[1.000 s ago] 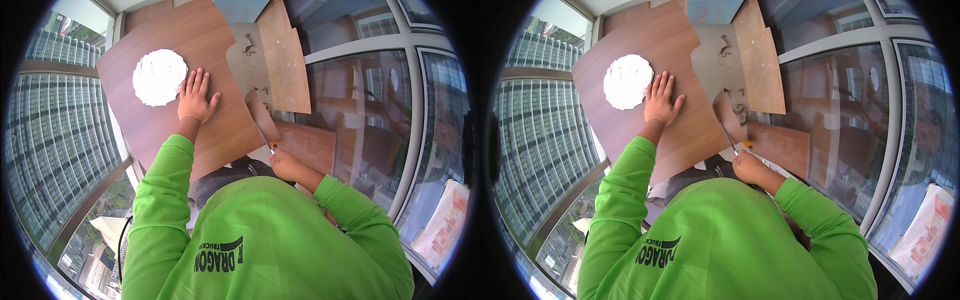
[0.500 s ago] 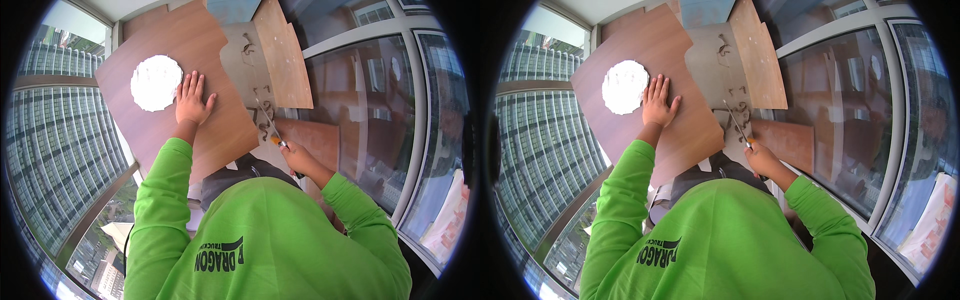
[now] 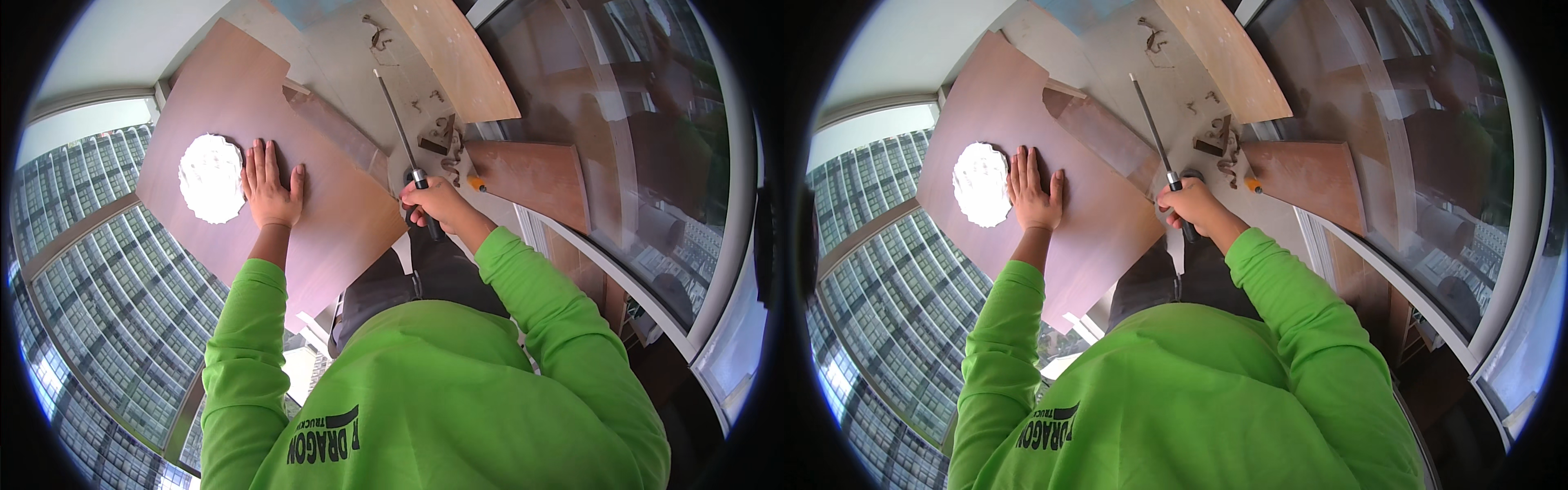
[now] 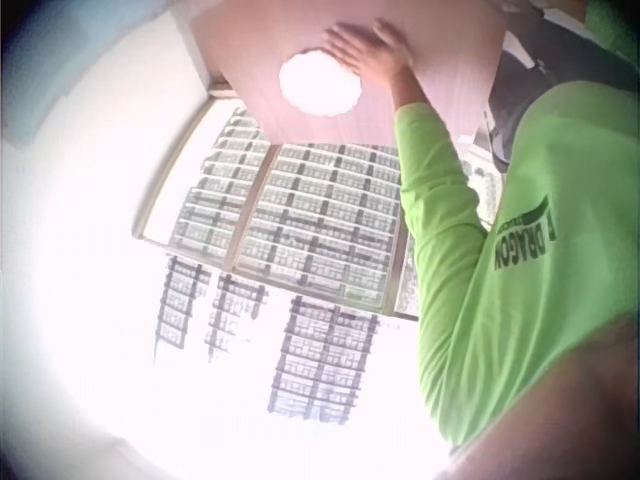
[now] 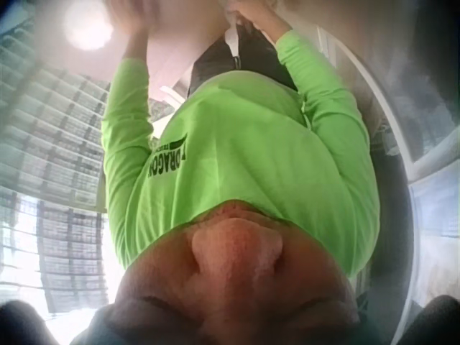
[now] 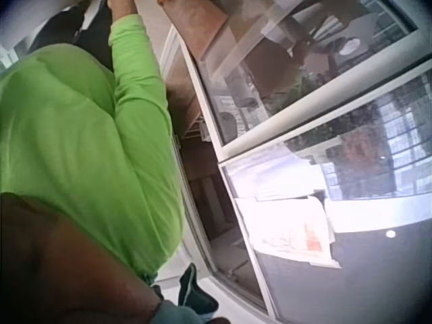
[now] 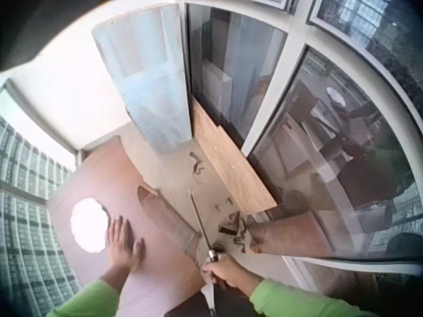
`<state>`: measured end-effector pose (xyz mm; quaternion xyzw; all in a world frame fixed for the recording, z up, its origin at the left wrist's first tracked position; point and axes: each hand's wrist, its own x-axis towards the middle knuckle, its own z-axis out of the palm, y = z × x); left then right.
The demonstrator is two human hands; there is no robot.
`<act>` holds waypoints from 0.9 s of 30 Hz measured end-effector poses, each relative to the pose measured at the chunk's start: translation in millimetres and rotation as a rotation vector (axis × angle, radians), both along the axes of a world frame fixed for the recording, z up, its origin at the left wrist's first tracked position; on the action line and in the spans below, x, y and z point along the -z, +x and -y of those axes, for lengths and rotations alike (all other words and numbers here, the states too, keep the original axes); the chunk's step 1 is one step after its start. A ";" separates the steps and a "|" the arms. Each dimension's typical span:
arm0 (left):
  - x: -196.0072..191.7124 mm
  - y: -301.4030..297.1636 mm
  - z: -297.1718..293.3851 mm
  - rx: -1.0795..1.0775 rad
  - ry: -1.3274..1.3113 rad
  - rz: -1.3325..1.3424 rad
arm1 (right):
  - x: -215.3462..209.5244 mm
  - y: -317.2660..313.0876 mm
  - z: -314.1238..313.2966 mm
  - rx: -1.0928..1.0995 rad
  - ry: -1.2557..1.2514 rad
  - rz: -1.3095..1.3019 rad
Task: The person uses a chisel to carve a curved shape into a rectangular wooden board. They hold the board steady with their left hand while repeatedly striking the chisel with their right hand to remove wood shavings along the edge.
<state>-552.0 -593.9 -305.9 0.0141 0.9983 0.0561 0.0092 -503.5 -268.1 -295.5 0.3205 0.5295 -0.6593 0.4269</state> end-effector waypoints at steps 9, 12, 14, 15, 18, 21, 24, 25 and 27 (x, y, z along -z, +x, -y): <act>1.1 -3.0 -0.7 0.035 -0.005 -0.016 | 5.2 -9.7 1.6 -0.089 -0.057 -0.069; 1.5 -4.0 -1.6 0.043 -0.001 -0.026 | 7.4 -14.2 -0.2 -0.103 -0.080 -0.080; 1.8 -3.9 -1.5 0.045 0.002 -0.031 | 8.4 -17.0 0.2 -0.125 -0.079 -0.083; 1.8 -3.6 -1.1 0.045 0.002 -0.033 | 9.5 -18.3 1.4 -0.141 -0.071 -0.091; 1.7 -3.4 0.0 0.047 0.004 -0.030 | 11.0 -19.2 5.4 -0.184 -0.020 -0.133; 2.7 -3.5 -0.1 0.048 0.009 -0.025 | 11.0 -21.4 7.5 -0.247 0.043 -0.143; 2.2 -3.1 0.9 0.048 0.013 -0.026 | 5.8 -25.4 8.8 -0.299 0.081 -0.167; 1.5 -2.7 1.5 0.048 0.014 -0.028 | 4.4 -26.3 9.3 -0.312 0.089 -0.181; 2.6 -3.3 1.5 0.050 0.018 -0.027 | 6.9 -26.2 8.5 -0.312 0.092 -0.178</act>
